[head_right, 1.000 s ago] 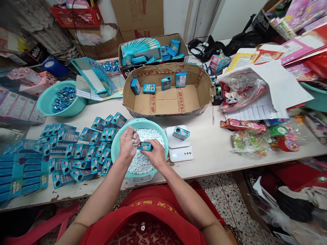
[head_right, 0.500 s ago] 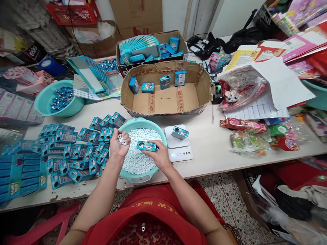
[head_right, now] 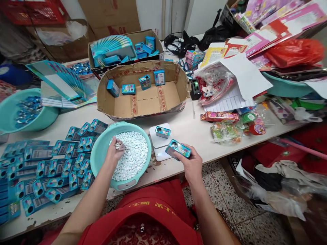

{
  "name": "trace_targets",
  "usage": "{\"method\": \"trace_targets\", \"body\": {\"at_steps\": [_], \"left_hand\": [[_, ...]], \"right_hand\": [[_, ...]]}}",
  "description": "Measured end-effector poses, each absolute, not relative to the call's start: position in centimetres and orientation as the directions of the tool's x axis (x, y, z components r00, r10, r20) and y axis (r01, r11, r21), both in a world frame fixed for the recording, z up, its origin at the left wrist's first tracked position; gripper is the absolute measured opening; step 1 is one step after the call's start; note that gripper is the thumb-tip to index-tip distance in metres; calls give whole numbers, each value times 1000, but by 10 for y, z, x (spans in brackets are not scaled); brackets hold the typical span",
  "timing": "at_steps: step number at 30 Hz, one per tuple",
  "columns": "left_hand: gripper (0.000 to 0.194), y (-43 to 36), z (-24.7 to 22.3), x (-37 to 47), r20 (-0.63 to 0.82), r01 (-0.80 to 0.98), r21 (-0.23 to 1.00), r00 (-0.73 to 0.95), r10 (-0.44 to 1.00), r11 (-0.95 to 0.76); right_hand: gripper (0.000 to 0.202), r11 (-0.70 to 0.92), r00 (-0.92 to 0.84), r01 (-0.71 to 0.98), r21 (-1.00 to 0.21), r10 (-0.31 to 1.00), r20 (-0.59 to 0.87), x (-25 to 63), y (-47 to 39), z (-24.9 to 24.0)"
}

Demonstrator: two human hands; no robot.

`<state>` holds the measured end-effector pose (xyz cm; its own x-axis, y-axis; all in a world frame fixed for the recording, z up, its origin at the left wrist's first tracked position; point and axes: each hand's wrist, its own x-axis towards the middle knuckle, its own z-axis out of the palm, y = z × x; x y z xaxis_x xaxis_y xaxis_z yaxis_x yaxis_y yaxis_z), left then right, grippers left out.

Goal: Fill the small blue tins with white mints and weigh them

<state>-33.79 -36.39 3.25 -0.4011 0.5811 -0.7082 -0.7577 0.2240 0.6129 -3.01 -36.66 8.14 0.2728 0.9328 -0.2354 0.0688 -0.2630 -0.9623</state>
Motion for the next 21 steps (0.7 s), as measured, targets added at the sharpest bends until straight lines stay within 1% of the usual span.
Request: {"method": "trace_targets", "body": {"at_steps": [2,5,10,15,17,21], "left_hand": [[41,-349,43,-320,-698,-803,556,-310,645,216],[46,-318,59,-279,-612,-786,591,-290,735,182],[52,-267,69,-219,-487,-706,702,-380,786,92],[52,-244,60,-197,-353,-571,821,-499,791,6],[51,-241,55,-194,-308,-527,850,-521,796,-16],[49,-240,46,-191,-260,-497,866,-534,805,-50]], "right_hand": [[49,-252,362,68,-965,908,-211,-12,-363,74],[49,-244,431,53,-968,880,-199,4,-359,67],[49,-290,456,27,-957,855,-247,17,-358,65],[51,-350,486,16,-936,821,-299,29,-354,59],[52,-360,485,10,-933,818,-310,34,-351,56],[52,-359,482,0,-933,818,-314,36,-345,52]]}}
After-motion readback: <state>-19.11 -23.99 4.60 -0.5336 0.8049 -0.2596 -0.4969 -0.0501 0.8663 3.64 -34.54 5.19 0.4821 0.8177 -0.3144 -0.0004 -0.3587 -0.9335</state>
